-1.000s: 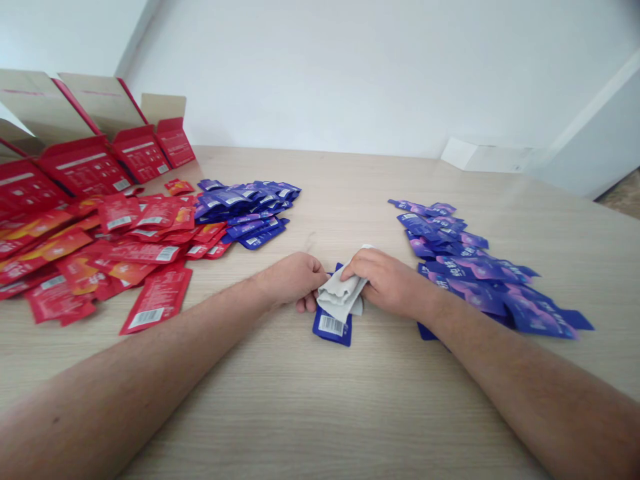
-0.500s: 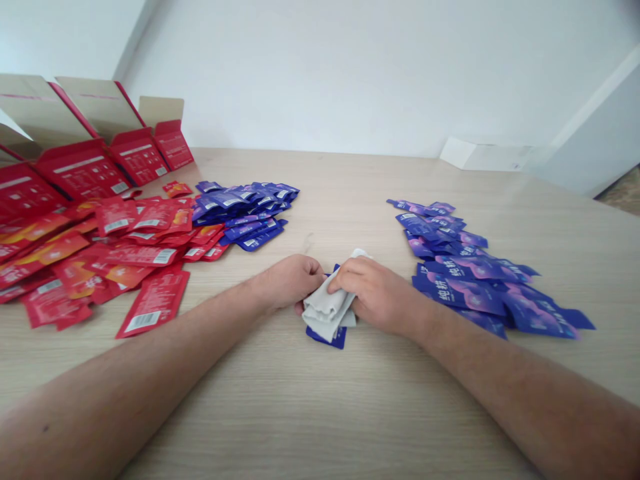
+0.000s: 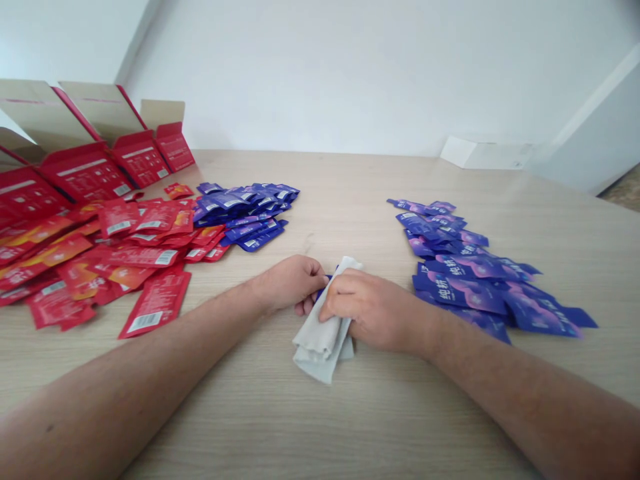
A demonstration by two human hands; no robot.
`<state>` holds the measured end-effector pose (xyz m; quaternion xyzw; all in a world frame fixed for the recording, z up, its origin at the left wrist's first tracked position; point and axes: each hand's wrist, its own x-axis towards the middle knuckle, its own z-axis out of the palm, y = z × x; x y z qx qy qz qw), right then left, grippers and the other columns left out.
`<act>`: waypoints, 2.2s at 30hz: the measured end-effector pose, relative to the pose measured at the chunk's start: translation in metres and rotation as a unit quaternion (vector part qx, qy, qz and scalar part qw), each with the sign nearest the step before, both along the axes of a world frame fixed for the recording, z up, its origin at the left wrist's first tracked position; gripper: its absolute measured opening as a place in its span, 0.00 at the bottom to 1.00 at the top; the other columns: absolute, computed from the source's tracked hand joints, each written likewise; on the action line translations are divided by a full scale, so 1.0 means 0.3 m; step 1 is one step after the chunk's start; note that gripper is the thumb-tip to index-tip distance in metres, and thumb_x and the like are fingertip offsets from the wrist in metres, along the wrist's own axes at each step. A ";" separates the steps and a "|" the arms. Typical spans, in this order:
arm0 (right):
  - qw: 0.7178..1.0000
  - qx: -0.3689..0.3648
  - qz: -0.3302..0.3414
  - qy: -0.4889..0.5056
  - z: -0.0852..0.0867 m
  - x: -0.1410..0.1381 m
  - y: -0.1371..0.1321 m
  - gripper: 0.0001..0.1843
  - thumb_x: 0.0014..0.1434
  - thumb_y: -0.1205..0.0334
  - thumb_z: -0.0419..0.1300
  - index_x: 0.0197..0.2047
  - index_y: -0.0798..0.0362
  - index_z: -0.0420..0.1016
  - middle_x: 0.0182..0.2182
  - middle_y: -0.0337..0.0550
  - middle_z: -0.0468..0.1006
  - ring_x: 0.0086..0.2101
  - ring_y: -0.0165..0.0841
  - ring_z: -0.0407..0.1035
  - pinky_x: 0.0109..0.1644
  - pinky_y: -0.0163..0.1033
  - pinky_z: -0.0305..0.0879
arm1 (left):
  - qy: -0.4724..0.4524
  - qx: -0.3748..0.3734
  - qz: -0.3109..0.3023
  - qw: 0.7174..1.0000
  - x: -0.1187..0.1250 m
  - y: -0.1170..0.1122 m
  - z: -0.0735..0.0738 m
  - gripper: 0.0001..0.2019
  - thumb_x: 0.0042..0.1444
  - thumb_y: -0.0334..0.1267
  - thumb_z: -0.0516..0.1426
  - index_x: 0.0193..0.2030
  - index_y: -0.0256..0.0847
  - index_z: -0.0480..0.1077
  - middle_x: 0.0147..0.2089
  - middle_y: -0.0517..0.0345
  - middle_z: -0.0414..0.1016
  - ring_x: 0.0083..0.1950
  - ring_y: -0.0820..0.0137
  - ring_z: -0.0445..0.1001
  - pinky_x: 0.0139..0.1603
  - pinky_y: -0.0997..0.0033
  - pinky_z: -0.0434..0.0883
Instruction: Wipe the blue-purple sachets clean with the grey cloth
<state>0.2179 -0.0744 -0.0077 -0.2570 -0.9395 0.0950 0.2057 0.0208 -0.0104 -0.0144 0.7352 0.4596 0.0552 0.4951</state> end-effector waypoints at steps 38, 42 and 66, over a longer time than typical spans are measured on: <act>0.997 0.001 -0.067 -0.024 0.020 -0.003 -0.022 0.13 0.57 0.72 0.59 0.45 0.52 0.77 0.40 0.47 0.73 0.42 0.37 0.66 0.48 0.42 0.62 | -0.020 0.019 0.010 1.000 -0.002 0.000 0.000 0.15 0.57 0.50 0.53 0.27 0.41 0.66 0.19 0.62 0.71 0.17 0.74 0.68 0.16 0.77 0.64; 0.999 0.007 -0.026 -0.040 0.024 -0.007 -0.032 0.12 0.59 0.70 0.58 0.45 0.51 0.77 0.39 0.46 0.73 0.43 0.36 0.66 0.49 0.42 0.62 | -0.025 -0.003 -0.003 1.000 -0.002 -0.003 0.005 0.15 0.57 0.49 0.52 0.28 0.40 0.66 0.19 0.61 0.71 0.18 0.73 0.69 0.18 0.76 0.66; 0.999 -0.002 -0.022 -0.034 0.024 -0.002 -0.029 0.12 0.59 0.70 0.59 0.45 0.51 0.77 0.39 0.45 0.73 0.42 0.36 0.66 0.49 0.42 0.63 | -0.021 -0.009 -0.002 1.000 -0.001 -0.004 0.008 0.16 0.58 0.51 0.52 0.28 0.40 0.67 0.19 0.61 0.70 0.18 0.73 0.69 0.17 0.76 0.66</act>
